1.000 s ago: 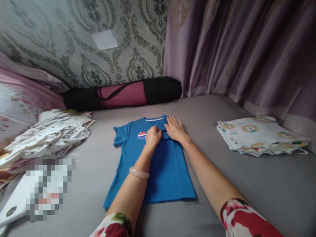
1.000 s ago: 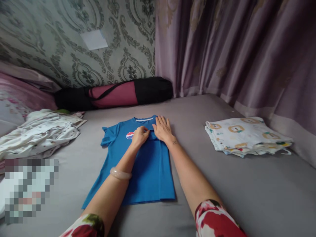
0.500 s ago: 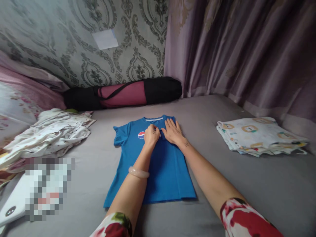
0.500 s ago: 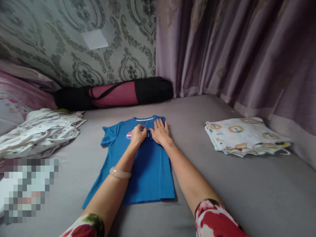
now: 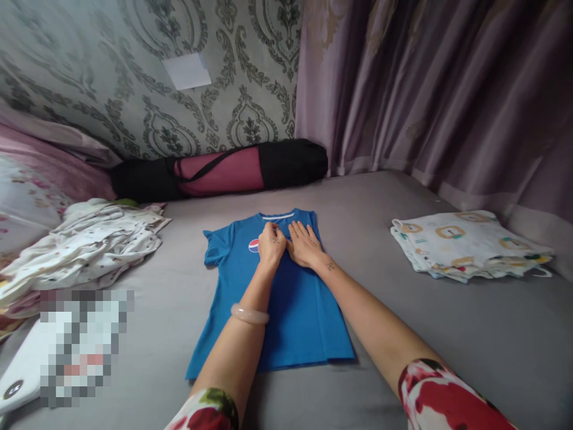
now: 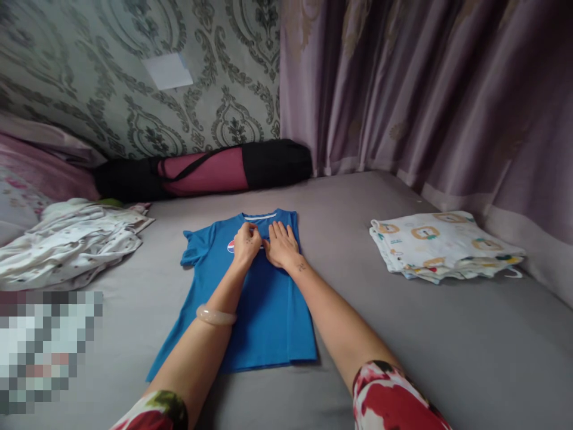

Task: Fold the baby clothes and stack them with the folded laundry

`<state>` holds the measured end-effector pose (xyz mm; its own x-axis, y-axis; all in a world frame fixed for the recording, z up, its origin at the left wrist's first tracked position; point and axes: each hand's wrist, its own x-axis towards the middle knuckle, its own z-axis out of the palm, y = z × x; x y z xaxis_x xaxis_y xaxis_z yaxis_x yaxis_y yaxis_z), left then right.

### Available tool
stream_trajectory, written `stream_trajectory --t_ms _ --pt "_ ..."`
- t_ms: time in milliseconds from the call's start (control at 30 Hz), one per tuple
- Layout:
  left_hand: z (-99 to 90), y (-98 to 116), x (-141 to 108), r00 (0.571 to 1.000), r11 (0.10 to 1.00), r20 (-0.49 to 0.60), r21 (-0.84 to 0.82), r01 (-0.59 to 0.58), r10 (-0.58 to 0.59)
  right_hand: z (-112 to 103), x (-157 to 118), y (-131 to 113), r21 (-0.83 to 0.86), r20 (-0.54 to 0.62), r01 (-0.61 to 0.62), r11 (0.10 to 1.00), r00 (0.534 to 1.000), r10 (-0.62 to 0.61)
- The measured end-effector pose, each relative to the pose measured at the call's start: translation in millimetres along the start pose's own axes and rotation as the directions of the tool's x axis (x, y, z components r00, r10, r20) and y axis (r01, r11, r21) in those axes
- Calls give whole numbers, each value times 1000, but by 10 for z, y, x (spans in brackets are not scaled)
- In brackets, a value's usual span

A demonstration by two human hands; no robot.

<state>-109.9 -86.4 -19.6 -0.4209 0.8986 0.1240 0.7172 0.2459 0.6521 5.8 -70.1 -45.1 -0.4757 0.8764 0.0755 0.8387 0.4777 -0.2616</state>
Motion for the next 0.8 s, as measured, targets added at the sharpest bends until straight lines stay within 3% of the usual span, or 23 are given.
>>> stream_trajectory --t_ms 100,233,333,433,533,800 --pt "46 -2 -1 999 998 9 -15 -53 53 -65 20 6 53 4 -7 999 1000 7" --pt "94 13 -12 986 986 19 -38 -164 165 -135 65 101 68 -90 -74 995 993 80" --pt "132 20 -33 938 940 55 -10 -341 341 -142 88 250 28 -130 -141 990 981 144" --pt "171 12 -61 877 879 128 57 -474 464 -123 94 380 1 -58 -176 984 983 176" --pt "186 -6 -82 855 854 181 109 -508 486 -107 94 430 -23 -27 -181 983 983 180" --pt "169 -22 -93 864 856 174 142 -497 473 -133 94 406 -30 -41 -197 980 980 196"
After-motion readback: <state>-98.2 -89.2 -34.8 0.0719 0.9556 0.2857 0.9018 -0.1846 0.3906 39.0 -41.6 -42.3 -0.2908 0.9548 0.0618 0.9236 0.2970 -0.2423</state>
